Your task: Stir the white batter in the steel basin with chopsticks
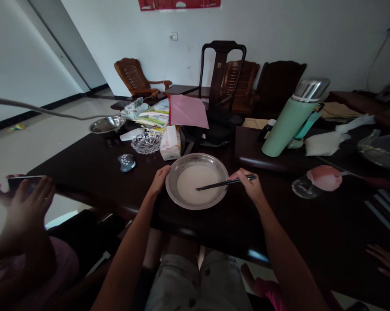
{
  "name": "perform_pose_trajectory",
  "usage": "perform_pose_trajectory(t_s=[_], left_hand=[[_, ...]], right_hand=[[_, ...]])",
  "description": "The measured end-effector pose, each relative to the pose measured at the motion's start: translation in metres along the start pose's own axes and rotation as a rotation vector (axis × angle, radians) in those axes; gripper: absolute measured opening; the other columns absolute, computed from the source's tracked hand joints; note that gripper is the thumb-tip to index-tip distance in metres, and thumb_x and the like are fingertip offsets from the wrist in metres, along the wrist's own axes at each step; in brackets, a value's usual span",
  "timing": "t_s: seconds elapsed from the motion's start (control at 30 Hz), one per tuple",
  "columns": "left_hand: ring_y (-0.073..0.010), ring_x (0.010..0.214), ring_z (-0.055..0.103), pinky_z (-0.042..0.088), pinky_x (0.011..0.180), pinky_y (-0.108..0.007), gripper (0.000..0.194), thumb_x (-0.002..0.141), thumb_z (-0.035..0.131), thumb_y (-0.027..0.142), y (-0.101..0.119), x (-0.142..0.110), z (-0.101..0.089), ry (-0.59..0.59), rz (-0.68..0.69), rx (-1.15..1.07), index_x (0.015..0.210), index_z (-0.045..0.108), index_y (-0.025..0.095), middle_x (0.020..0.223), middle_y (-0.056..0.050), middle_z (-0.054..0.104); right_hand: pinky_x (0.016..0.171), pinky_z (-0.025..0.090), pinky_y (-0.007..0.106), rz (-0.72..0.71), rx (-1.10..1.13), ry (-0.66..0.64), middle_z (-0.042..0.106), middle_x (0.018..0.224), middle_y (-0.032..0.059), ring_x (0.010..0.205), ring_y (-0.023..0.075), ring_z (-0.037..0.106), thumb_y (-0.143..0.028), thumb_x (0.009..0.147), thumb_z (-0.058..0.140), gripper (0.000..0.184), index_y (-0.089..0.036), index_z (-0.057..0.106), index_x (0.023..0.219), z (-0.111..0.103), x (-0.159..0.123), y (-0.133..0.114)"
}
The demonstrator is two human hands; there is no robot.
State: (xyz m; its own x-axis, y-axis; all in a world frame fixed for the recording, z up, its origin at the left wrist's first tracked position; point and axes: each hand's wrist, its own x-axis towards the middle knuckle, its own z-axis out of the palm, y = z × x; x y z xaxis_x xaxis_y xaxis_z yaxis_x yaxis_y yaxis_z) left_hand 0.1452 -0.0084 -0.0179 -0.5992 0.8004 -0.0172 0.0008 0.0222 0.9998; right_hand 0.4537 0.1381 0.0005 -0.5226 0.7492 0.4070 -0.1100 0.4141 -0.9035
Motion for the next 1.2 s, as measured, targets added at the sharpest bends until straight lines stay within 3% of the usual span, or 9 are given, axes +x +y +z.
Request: perform_pose_trajectory(t_s=[0.1, 0.3, 0.5, 0.6, 0.73, 0.83, 0.97, 1.13, 1.2], left_hand=[[-0.0119, 0.060, 0.042, 0.036, 0.054, -0.022, 0.045, 0.069, 0.070, 0.059, 0.000, 0.000, -0.001, 0.004, 0.007, 0.017, 0.063, 0.049, 0.019, 0.064, 0.003, 0.046], [-0.0120, 0.061, 0.042, 0.037, 0.055, -0.022, 0.050, 0.066, 0.071, 0.064, 0.000, 0.000, -0.002, -0.001, 0.026, 0.040, 0.063, 0.052, 0.018, 0.065, 0.003, 0.048], [-0.0114, 0.060, 0.040, 0.036, 0.055, -0.022, 0.049, 0.065, 0.072, 0.062, 0.001, 0.000, -0.001, 0.004, 0.026, 0.028, 0.062, 0.051, 0.018, 0.063, 0.003, 0.046], [-0.0118, 0.060, 0.041, 0.035, 0.054, -0.022, 0.049, 0.067, 0.070, 0.063, 0.000, 0.000, -0.002, -0.002, 0.026, 0.039, 0.063, 0.051, 0.018, 0.064, 0.003, 0.046], [-0.0116, 0.060, 0.040, 0.035, 0.053, -0.022, 0.050, 0.067, 0.072, 0.064, -0.003, 0.001, -0.002, -0.005, 0.023, 0.024, 0.063, 0.051, 0.019, 0.064, 0.003, 0.045], [-0.0115, 0.060, 0.040, 0.035, 0.053, -0.022, 0.052, 0.064, 0.073, 0.066, -0.005, 0.002, -0.003, -0.008, 0.011, -0.004, 0.064, 0.052, 0.018, 0.065, 0.003, 0.046], [-0.0118, 0.062, 0.041, 0.036, 0.054, -0.022, 0.053, 0.064, 0.074, 0.066, -0.005, 0.002, -0.003, -0.009, 0.017, -0.007, 0.065, 0.055, 0.018, 0.066, 0.003, 0.050], [-0.0119, 0.062, 0.042, 0.036, 0.054, -0.022, 0.051, 0.067, 0.073, 0.065, -0.004, 0.001, -0.004, -0.017, 0.035, 0.012, 0.065, 0.055, 0.018, 0.066, 0.002, 0.049], [-0.0115, 0.061, 0.041, 0.035, 0.053, -0.022, 0.051, 0.066, 0.074, 0.065, -0.004, 0.001, -0.004, -0.015, 0.031, 0.012, 0.064, 0.054, 0.018, 0.065, 0.003, 0.048]], right_hand=[[0.081, 0.055, 0.039, -0.050, -0.086, -0.047, 0.079, 0.082, 0.0044, 0.082, 0.0239, 0.071, -0.059, 0.090, 0.063, 0.039, -0.026, 0.077, 0.075, 0.006, 0.001, -0.001], [0.075, 0.056, 0.039, 0.015, -0.010, 0.166, 0.074, 0.067, 0.0048, 0.070, 0.0230, 0.070, -0.067, 0.090, 0.056, 0.053, -0.024, 0.069, 0.062, -0.006, 0.003, 0.003], [0.080, 0.055, 0.038, -0.032, -0.055, -0.055, 0.078, 0.080, 0.0046, 0.081, 0.0233, 0.072, -0.062, 0.090, 0.061, 0.042, -0.025, 0.076, 0.074, 0.008, 0.001, -0.001], [0.081, 0.054, 0.039, -0.071, -0.116, 0.037, 0.079, 0.083, 0.0048, 0.083, 0.0235, 0.071, -0.060, 0.090, 0.062, 0.039, -0.025, 0.076, 0.076, 0.005, 0.003, 0.001], [0.074, 0.055, 0.038, -0.021, -0.022, 0.189, 0.073, 0.066, 0.0047, 0.069, 0.0225, 0.069, -0.064, 0.092, 0.055, 0.052, -0.024, 0.068, 0.061, -0.008, 0.003, 0.004], [0.072, 0.055, 0.037, 0.000, 0.013, 0.076, 0.073, 0.066, 0.0045, 0.068, 0.0221, 0.069, -0.064, 0.092, 0.056, 0.052, -0.024, 0.069, 0.061, -0.004, 0.001, 0.001], [0.083, 0.054, 0.038, -0.063, -0.079, -0.061, 0.078, 0.084, 0.0049, 0.085, 0.0235, 0.071, -0.058, 0.091, 0.061, 0.039, -0.025, 0.076, 0.077, 0.007, 0.000, -0.001], [0.076, 0.054, 0.038, -0.037, -0.025, 0.148, 0.074, 0.070, 0.0046, 0.073, 0.0228, 0.070, -0.061, 0.093, 0.056, 0.048, -0.024, 0.071, 0.065, -0.005, 0.003, 0.003], [0.071, 0.055, 0.037, -0.008, 0.025, 0.139, 0.072, 0.065, 0.0043, 0.067, 0.0223, 0.070, -0.061, 0.094, 0.054, 0.052, -0.023, 0.069, 0.061, -0.008, 0.002, 0.003]])
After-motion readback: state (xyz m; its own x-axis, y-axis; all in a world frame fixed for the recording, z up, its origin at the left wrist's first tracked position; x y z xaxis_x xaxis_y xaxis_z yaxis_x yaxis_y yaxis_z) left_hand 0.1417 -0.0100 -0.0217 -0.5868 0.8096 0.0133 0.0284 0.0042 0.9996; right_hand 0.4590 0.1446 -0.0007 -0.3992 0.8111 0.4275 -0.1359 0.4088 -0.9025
